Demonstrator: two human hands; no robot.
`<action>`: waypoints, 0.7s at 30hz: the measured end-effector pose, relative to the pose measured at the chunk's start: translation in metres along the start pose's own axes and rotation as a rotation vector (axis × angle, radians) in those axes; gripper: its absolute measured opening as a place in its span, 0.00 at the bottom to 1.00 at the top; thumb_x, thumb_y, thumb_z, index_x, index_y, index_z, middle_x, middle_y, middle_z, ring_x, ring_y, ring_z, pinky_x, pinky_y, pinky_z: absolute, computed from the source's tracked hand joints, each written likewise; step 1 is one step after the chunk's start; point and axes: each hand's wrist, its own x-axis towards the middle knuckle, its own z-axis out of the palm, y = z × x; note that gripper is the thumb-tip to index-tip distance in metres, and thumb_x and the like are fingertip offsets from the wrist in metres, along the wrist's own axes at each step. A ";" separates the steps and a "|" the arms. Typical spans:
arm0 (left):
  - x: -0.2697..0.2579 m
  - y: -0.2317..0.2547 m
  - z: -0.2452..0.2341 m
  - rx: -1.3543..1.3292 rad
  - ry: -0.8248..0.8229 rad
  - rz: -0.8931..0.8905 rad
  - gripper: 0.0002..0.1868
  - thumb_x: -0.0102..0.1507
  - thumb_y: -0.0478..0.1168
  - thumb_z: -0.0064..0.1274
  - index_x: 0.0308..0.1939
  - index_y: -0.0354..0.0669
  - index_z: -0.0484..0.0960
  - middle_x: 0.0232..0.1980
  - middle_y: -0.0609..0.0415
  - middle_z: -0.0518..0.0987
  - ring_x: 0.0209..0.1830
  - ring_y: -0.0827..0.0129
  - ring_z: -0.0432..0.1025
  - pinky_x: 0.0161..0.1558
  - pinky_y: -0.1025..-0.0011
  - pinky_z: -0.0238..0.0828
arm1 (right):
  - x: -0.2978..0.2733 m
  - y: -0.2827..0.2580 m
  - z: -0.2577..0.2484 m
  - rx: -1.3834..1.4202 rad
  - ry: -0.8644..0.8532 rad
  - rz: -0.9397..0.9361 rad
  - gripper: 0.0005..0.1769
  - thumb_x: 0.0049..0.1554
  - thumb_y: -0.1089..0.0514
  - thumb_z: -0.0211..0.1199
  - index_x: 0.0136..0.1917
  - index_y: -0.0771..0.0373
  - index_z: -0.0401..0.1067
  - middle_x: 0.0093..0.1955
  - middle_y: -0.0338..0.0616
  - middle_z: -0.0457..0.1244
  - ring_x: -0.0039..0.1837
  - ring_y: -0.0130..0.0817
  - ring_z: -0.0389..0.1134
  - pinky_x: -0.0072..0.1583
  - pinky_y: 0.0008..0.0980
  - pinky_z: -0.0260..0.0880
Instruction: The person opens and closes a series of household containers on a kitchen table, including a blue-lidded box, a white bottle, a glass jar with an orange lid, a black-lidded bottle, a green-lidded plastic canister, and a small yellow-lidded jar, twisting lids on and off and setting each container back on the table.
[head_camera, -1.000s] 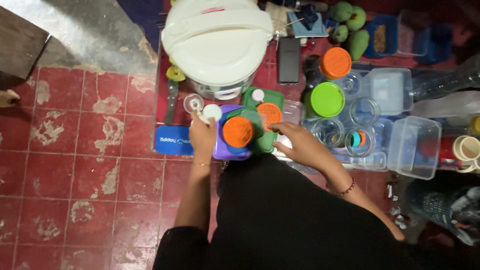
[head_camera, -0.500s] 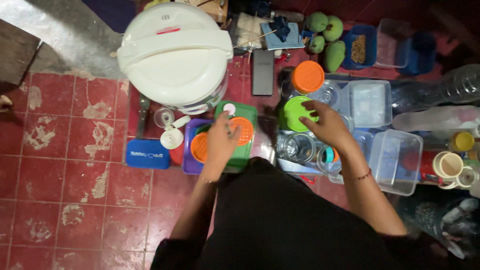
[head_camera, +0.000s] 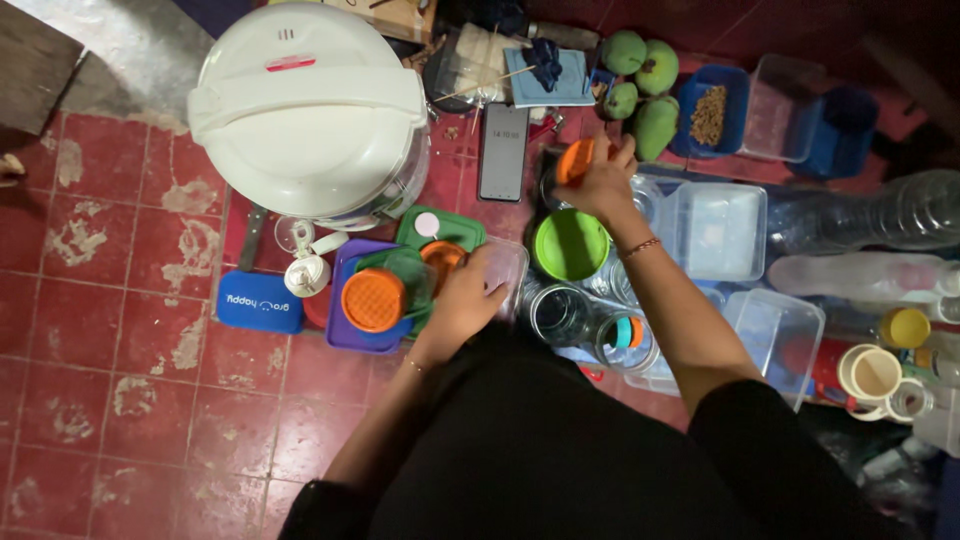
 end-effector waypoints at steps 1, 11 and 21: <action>-0.002 0.000 -0.002 -0.009 -0.011 -0.048 0.33 0.58 0.44 0.61 0.64 0.36 0.70 0.49 0.35 0.81 0.42 0.43 0.78 0.45 0.54 0.75 | 0.002 -0.003 0.001 0.006 0.000 -0.002 0.76 0.36 0.38 0.83 0.83 0.53 0.37 0.80 0.80 0.27 0.75 0.85 0.37 0.73 0.61 0.53; 0.000 0.006 0.001 -0.072 -0.065 -0.157 0.32 0.58 0.46 0.62 0.64 0.37 0.73 0.53 0.39 0.80 0.44 0.52 0.79 0.49 0.61 0.74 | 0.001 -0.006 0.009 -0.003 0.097 -0.001 0.64 0.33 0.41 0.82 0.74 0.55 0.50 0.68 0.68 0.47 0.67 0.72 0.50 0.66 0.60 0.61; 0.004 0.001 -0.021 -0.121 -0.087 -0.195 0.32 0.58 0.50 0.62 0.63 0.42 0.74 0.57 0.44 0.81 0.45 0.59 0.80 0.50 0.65 0.76 | -0.035 -0.006 -0.047 0.044 0.346 -0.212 0.67 0.33 0.46 0.85 0.78 0.54 0.51 0.65 0.68 0.53 0.64 0.67 0.55 0.65 0.59 0.62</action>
